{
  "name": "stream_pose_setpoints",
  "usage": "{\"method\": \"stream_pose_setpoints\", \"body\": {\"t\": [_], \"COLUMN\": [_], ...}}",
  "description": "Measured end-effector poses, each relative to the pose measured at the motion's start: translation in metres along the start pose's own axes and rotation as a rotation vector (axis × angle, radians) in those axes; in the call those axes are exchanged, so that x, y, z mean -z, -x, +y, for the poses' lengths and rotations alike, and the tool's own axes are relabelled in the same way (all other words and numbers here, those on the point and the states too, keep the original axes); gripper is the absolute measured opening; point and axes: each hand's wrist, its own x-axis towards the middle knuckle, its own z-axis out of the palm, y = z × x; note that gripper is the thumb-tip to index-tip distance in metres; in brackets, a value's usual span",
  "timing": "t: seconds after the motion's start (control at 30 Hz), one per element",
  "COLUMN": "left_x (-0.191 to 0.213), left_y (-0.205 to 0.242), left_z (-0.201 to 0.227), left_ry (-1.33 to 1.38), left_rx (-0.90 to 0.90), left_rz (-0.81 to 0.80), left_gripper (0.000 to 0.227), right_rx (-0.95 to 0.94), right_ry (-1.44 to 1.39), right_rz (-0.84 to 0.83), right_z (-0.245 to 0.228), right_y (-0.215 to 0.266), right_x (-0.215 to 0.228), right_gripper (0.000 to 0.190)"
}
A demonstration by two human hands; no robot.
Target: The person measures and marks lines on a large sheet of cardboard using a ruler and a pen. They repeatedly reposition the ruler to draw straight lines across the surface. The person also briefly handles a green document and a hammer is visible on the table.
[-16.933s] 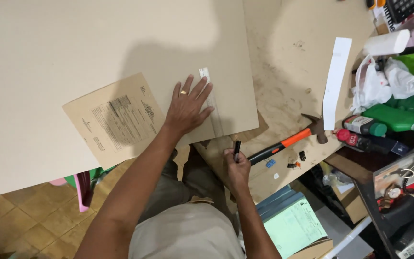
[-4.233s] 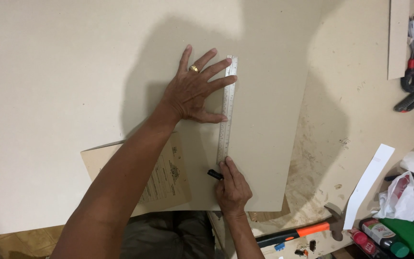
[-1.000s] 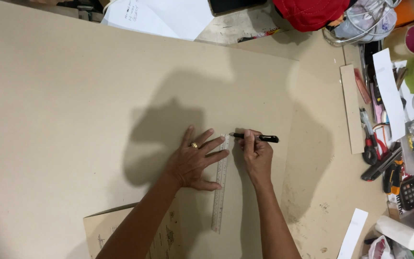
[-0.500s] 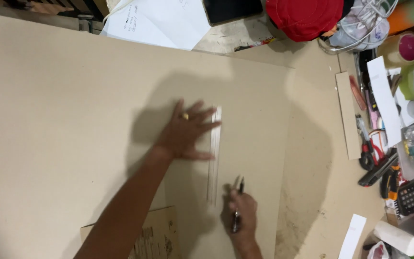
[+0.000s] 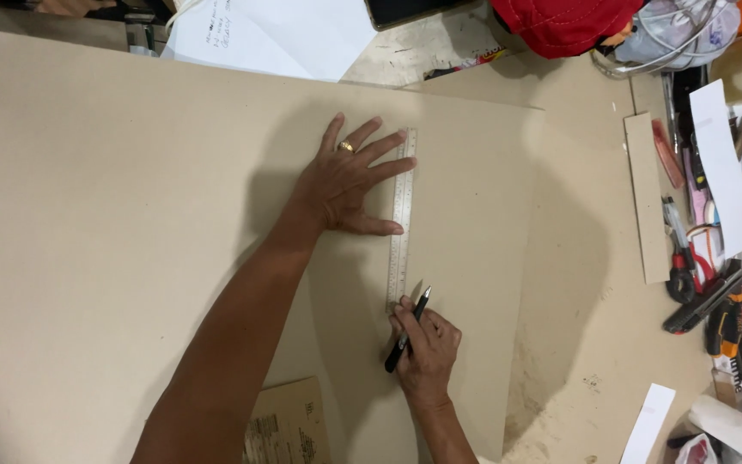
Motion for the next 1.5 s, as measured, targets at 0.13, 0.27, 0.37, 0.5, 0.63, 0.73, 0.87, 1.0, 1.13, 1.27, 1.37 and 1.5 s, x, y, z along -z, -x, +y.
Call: {"method": "stream_pose_setpoints", "body": {"t": [0.13,0.27,0.37,0.5,0.63,0.73,0.87,1.0,1.13,1.27,1.37,1.5], "left_x": [-0.001,-0.004,-0.001,-0.005,0.005,0.005,0.006,0.01,0.005,0.009,0.003,-0.002], "left_y": [-0.007,-0.014,-0.021,-0.021,-0.031,-0.028,-0.03,-0.034,-0.03,-0.032,-0.027,-0.024], "left_z": [-0.004,-0.011,-0.014,-0.015,-0.018,-0.012,-0.014,-0.01,-0.014,-0.011,-0.014,-0.017], "left_ry": [-0.019,-0.037,-0.028,-0.059,-0.045,-0.062,-0.047,-0.069,-0.06,-0.057,-0.055,-0.081], "left_rx": [0.023,0.023,0.049,0.041,0.064,0.103,0.116,0.139,0.12,0.139,0.085,0.042], "left_rz": [-0.05,-0.035,-0.105,-0.108,-0.134,-0.218,-0.3,-0.362,-0.307,-0.325,-0.202,-0.109], "left_gripper": [0.098,0.099,0.1,0.1,0.102,0.101,0.101,0.1,0.101,0.1,0.099,0.099], "right_rx": [-0.076,-0.12,-0.131,-0.133,-0.121,-0.121,-0.121,-0.1,-0.107,-0.097,-0.113,-0.114], "right_ry": [0.041,0.024,0.048,0.034,0.05,0.053,0.021,0.059,0.07,0.086,0.038,0.06], "right_rz": [0.011,-0.008,0.006,0.028,-0.029,0.04,0.038,0.056,0.047,0.05,0.021,0.007], "right_z": [-0.002,0.004,0.006,0.013,0.018,0.009,0.008,0.007,0.005,0.006,0.008,0.01], "right_y": [-0.002,0.001,-0.003,0.006,0.0,-0.005,-0.009,-0.013,-0.015,-0.015,-0.009,-0.005], "right_x": [-0.004,-0.01,-0.014,-0.015,-0.022,-0.017,-0.014,-0.015,-0.015,-0.015,-0.015,-0.017], "right_gripper": [0.02,0.042,0.036,0.047,0.051,0.05,0.05,0.042,0.041,0.034,0.058,0.035]}}
